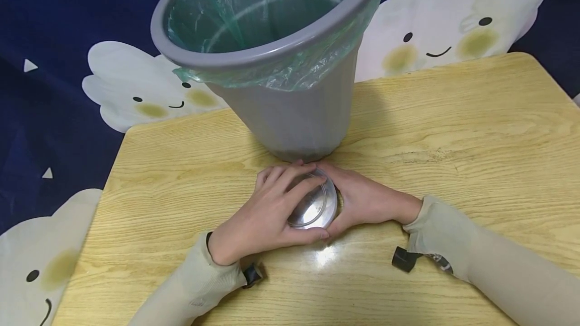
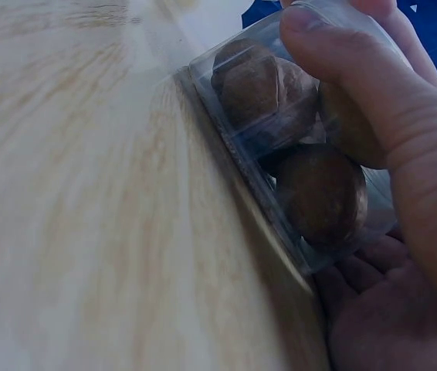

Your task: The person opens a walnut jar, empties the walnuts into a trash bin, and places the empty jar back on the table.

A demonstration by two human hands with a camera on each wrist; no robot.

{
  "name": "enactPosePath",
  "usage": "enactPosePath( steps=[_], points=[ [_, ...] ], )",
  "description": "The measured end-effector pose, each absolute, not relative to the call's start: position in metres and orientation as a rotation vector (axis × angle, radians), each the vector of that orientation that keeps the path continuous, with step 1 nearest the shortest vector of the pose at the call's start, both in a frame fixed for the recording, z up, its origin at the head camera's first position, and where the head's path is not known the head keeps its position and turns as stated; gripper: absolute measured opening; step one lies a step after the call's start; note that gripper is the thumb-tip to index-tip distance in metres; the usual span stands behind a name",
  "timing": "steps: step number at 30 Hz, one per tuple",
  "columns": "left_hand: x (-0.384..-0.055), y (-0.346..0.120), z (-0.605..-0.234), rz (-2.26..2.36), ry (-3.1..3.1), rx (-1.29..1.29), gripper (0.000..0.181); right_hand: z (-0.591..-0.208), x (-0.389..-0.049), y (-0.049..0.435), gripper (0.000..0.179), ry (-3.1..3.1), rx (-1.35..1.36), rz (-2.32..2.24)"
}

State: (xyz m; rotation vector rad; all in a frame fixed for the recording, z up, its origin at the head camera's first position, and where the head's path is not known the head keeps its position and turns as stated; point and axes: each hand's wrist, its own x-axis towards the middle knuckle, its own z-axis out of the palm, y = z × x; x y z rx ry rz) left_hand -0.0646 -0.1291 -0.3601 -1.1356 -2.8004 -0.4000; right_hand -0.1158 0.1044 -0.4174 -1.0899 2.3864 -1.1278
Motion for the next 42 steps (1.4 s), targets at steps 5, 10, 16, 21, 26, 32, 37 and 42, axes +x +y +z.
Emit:
enactPosePath(
  steps=[5,10,16,21,26,32,37,42],
  points=[
    [-0.0645,-0.1282,-0.3604,-0.399,-2.820,-1.133,0.082,-0.4192,-0.1156,0.1046,0.118,2.387,-1.104,-1.128],
    [-0.0647,-0.1277,-0.3603,-0.399,-2.828,-1.128,0.082,-0.4191,-0.1164,0.1052,0.119,2.394,-1.109,-1.122],
    [-0.0666,-0.1268,-0.3597,-0.375,-2.815,-1.137,0.082,-0.4204,-0.1182,0.1067,0.119,2.399,-1.096,-1.124],
    [-0.0663,-0.1276,-0.3596,-0.376,-2.829,-1.125,0.083,-0.4203,-0.1190,0.1052,0.118,2.401,-1.119,-1.135],
    [-0.0653,-0.1277,-0.3600,-0.373,-2.836,-1.124,0.083,-0.4203,-0.1170,0.1040,0.117,2.387,-1.111,-1.145],
    [-0.0632,-0.1270,-0.3609,-0.365,-2.818,-1.125,0.081,-0.4214,-0.1147,0.1043,0.116,2.411,-1.108,-1.142],
    [-0.0642,-0.1268,-0.3622,-0.340,-2.789,-1.119,0.080,-0.4196,-0.1152,0.1042,0.114,2.416,-1.104,-1.141],
    [-0.0649,-0.1268,-0.3623,-0.349,-2.800,-1.119,0.078,-0.4198,-0.1159,0.1035,0.114,2.426,-1.121,-1.139]
  ],
)
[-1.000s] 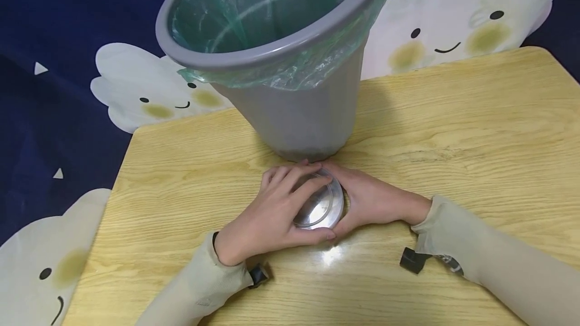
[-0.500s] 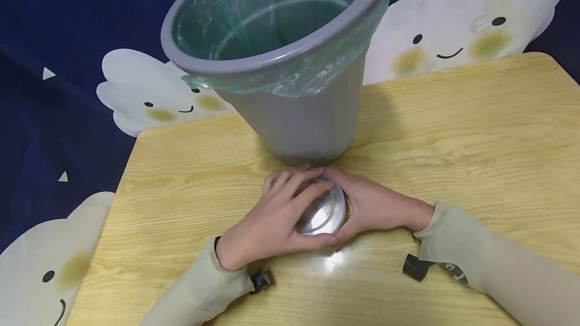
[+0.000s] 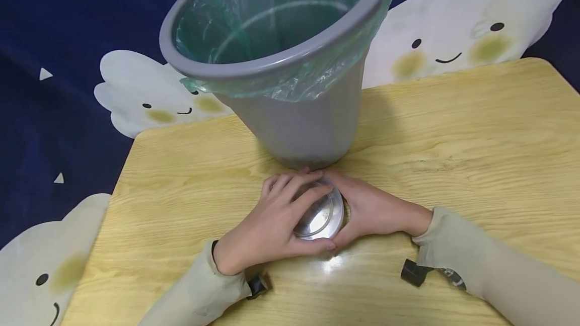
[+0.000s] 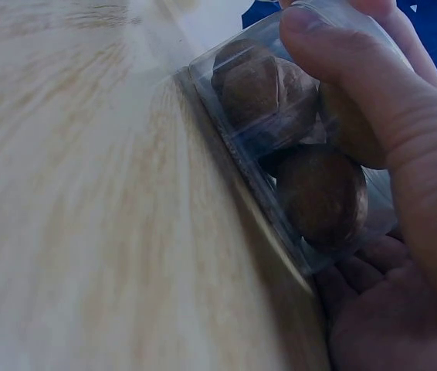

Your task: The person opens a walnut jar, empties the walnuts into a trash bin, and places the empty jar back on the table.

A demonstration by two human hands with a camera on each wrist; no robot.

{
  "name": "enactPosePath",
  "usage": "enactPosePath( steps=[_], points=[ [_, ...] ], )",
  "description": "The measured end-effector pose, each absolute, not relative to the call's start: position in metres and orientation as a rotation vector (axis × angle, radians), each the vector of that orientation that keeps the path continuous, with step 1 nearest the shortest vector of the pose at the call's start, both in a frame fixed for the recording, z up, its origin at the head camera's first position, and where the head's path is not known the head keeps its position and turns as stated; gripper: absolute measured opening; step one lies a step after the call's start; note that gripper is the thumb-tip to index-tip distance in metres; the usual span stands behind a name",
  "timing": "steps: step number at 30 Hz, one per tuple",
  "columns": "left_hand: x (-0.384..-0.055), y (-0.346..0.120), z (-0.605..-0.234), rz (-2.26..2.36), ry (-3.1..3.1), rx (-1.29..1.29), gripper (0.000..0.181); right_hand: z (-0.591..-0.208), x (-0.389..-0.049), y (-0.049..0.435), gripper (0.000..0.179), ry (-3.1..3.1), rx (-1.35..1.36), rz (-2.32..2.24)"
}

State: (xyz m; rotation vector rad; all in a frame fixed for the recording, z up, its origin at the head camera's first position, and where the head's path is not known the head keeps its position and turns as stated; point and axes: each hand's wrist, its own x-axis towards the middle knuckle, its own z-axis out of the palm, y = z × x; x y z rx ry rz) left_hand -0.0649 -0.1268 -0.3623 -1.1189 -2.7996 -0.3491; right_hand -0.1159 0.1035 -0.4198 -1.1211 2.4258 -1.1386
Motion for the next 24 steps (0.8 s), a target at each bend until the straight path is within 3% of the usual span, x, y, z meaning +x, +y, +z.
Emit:
enactPosePath(
  steps=[24],
  points=[
    [-0.0637,-0.1250,-0.3614,-0.370,-2.794,-1.124,0.079,-0.4184,-0.1146,0.1067,0.116,2.389,-1.115,-1.142]
  ],
)
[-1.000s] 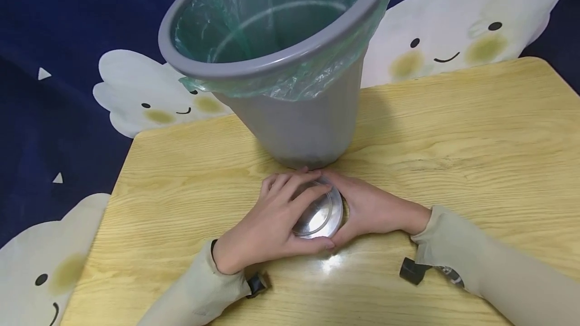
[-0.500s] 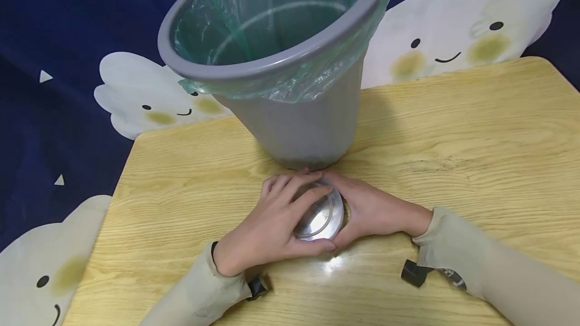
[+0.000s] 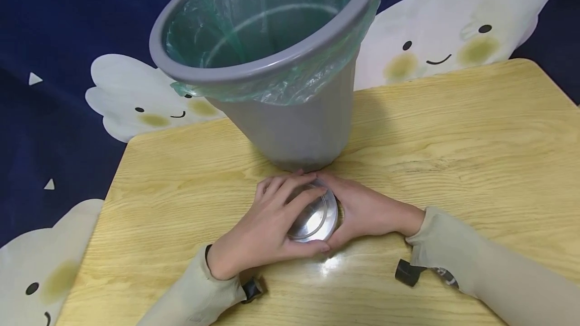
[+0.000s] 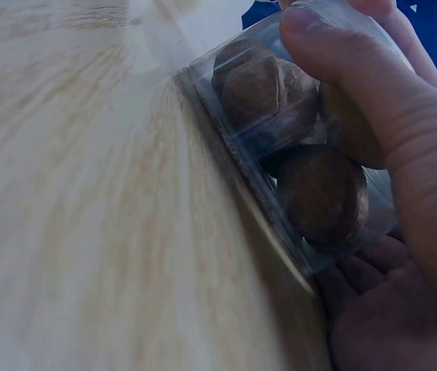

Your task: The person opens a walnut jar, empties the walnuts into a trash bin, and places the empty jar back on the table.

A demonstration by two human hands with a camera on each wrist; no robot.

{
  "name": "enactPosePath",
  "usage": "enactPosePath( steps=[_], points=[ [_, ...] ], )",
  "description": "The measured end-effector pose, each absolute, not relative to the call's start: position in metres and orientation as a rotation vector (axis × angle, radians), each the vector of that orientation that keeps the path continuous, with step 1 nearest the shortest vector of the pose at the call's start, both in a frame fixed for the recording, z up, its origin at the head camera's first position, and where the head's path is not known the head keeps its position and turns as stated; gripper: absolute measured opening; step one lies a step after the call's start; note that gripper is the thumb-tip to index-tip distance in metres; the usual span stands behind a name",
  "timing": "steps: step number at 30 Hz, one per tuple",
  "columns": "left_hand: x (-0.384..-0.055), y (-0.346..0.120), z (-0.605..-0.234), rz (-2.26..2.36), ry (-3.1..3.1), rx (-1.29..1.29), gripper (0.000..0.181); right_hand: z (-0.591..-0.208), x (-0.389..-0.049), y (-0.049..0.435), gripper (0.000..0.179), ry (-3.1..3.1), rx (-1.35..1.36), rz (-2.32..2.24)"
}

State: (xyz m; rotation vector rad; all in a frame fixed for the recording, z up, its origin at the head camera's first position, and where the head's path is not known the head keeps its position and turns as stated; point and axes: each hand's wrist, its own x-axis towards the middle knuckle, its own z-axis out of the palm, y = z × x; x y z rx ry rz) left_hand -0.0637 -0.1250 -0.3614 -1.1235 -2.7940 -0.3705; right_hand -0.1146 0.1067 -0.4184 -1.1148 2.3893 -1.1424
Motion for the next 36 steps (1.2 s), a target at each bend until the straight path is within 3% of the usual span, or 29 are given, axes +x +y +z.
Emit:
enactPosePath(
  steps=[36],
  points=[
    [-0.0633,-0.1261,-0.3614,-0.311,-2.774,-1.117,0.079,-0.4175,-0.1142,0.1033,0.119,2.388,-1.082,-1.153]
  ],
)
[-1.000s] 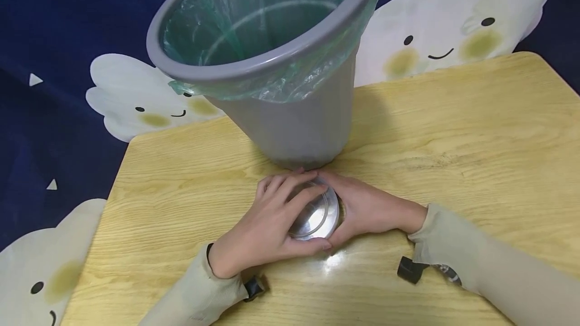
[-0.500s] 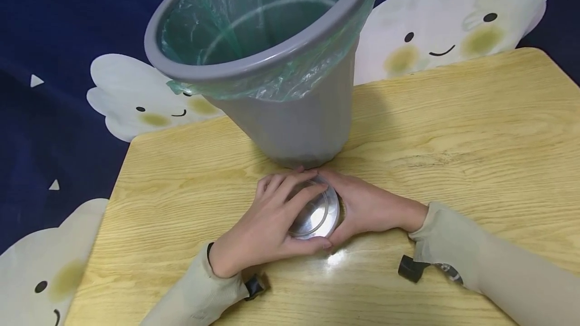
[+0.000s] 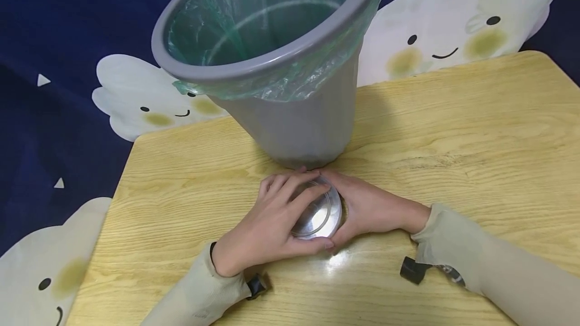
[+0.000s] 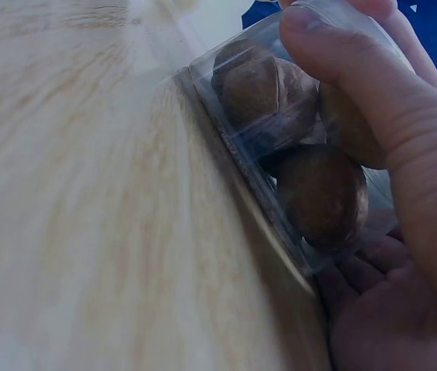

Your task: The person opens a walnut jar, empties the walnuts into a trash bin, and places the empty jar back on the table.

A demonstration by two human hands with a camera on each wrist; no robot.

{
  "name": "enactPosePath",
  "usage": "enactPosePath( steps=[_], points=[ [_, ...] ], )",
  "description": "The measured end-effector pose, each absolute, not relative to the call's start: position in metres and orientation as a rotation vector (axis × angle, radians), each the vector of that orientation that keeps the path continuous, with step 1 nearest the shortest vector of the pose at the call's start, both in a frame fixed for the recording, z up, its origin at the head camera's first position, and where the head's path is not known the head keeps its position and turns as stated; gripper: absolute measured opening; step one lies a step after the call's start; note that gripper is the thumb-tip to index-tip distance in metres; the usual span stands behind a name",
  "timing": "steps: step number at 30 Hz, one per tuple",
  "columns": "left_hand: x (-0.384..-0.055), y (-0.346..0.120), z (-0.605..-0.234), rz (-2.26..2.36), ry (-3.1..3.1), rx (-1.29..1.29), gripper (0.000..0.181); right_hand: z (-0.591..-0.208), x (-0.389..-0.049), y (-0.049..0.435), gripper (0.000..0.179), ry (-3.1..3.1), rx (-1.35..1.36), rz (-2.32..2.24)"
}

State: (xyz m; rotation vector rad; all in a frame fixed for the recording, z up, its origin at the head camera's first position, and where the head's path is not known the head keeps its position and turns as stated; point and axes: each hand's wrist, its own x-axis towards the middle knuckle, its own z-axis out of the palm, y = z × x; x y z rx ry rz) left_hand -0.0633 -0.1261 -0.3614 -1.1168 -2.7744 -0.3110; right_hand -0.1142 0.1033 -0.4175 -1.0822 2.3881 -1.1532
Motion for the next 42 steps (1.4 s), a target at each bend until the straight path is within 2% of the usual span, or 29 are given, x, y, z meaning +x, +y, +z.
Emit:
enactPosePath(
  steps=[30,42],
  points=[
    [-0.0562,-0.1200,-0.3602,-0.335,-2.808,-1.023,0.077,-0.4195,-0.1138,0.1051,0.116,2.408,-1.125,-1.143],
    [-0.0592,-0.1265,-0.3551,-0.379,-2.875,-1.083,0.077,-0.4184,-0.1139,0.1047,0.119,2.406,-1.117,-1.143]
  ],
)
